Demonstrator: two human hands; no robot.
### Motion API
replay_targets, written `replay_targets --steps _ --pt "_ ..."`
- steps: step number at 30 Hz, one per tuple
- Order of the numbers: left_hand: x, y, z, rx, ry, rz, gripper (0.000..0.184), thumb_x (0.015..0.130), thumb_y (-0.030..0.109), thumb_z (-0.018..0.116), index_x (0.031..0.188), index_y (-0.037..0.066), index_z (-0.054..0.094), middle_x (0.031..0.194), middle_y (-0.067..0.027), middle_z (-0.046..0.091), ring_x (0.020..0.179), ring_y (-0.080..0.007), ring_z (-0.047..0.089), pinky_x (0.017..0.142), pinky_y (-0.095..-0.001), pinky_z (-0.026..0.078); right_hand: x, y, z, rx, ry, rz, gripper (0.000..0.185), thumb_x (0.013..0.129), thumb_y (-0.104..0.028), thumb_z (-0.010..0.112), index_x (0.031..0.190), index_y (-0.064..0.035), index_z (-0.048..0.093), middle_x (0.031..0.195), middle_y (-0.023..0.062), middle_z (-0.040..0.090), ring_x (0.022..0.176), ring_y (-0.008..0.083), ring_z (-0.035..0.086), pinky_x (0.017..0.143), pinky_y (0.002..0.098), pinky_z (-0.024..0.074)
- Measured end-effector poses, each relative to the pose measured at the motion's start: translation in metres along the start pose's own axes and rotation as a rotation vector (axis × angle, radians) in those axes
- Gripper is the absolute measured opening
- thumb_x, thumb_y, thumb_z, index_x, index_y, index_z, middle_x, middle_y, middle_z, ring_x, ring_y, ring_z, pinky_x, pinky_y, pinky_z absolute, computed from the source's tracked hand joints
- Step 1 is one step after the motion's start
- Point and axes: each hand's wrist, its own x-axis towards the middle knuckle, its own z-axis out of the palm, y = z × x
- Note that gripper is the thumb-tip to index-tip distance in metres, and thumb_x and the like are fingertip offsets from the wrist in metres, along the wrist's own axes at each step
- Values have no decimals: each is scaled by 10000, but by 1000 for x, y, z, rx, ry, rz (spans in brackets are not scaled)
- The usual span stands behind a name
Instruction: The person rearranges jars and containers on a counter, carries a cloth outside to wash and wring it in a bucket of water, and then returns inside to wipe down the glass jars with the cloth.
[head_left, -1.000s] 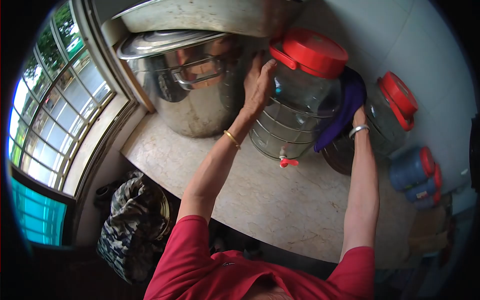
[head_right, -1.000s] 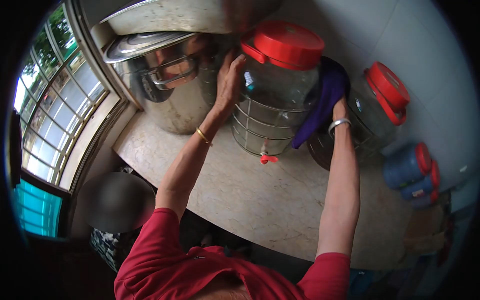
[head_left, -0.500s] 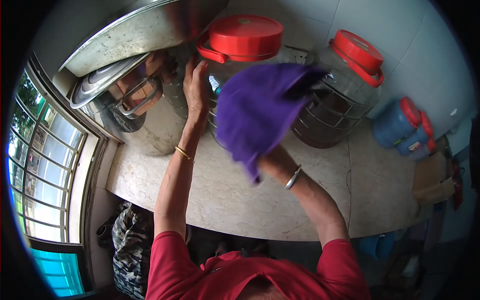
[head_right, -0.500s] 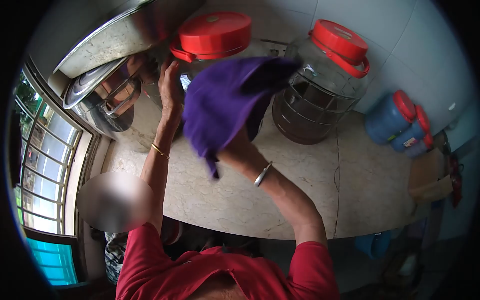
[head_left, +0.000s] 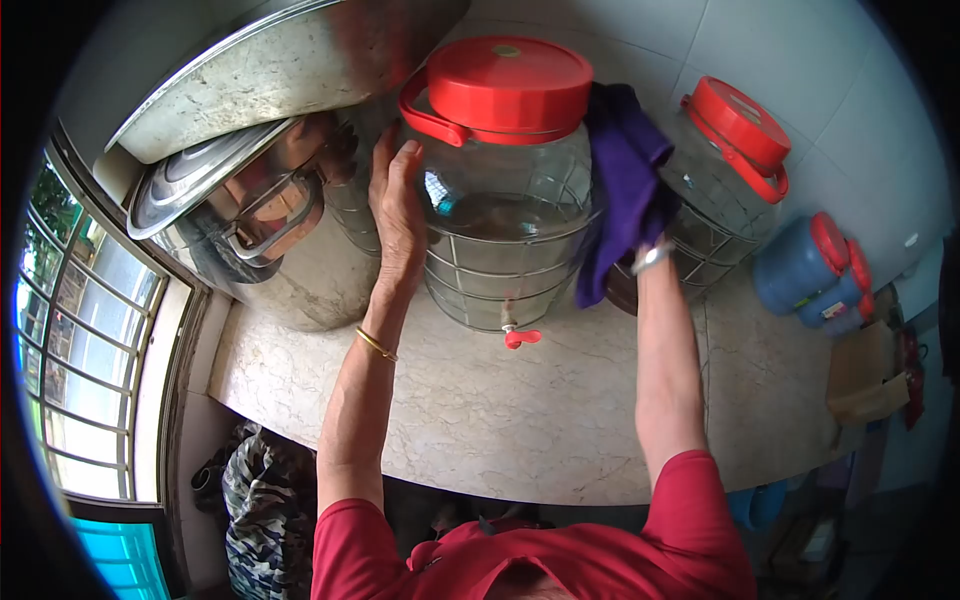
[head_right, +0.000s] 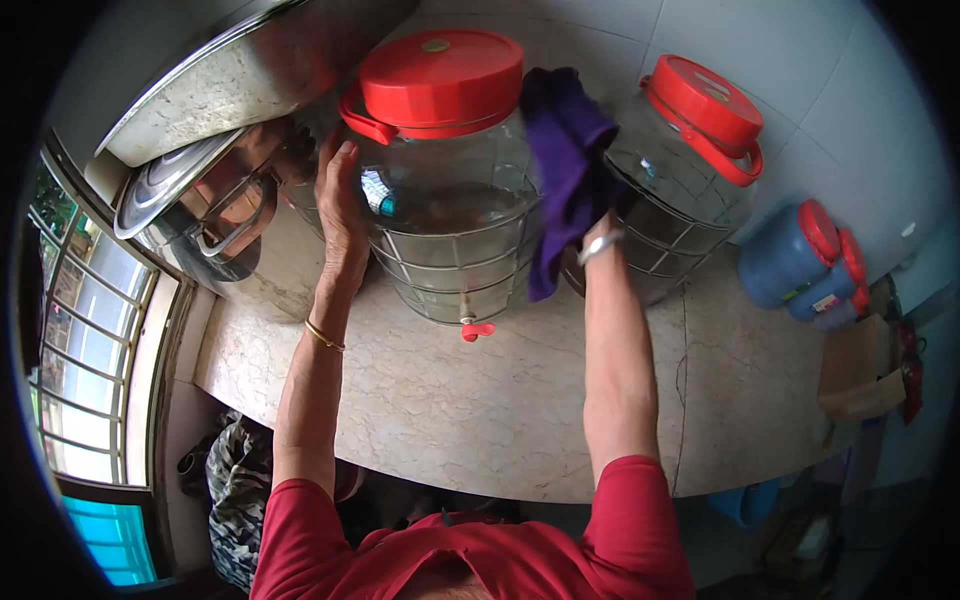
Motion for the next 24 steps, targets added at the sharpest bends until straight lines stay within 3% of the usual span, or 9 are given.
replay_targets --steps 7,12,24 --pt "5 -10 -4 -6 -18 39 645 862 359 497 1342 -60 403 1255 -184 499 1131 -229 483 993 -311 342 -28 -9 3 44 7 16 504 903 -258 555 1337 -35 430 1310 192 479 1206 290 476 1064 430 332" --pt "2 -11 4 -152 62 -9 581 870 315 542 1311 -51 450 1113 -76 521 1042 -162 469 951 -275 345 -110 -48 -5 122 -91 -2 499 905 -244 549 1339 -32 427 1311 197 477 1205 279 478 1065 425 334" --pt "14 -28 -7 -115 -22 -16 500 899 298 511 1285 -19 497 1159 -63 541 1072 -154 478 950 -303 346 -165 -35 36 524 -204 243 488 909 -212 532 1346 -24 422 1314 210 470 1204 253 485 1065 414 338"
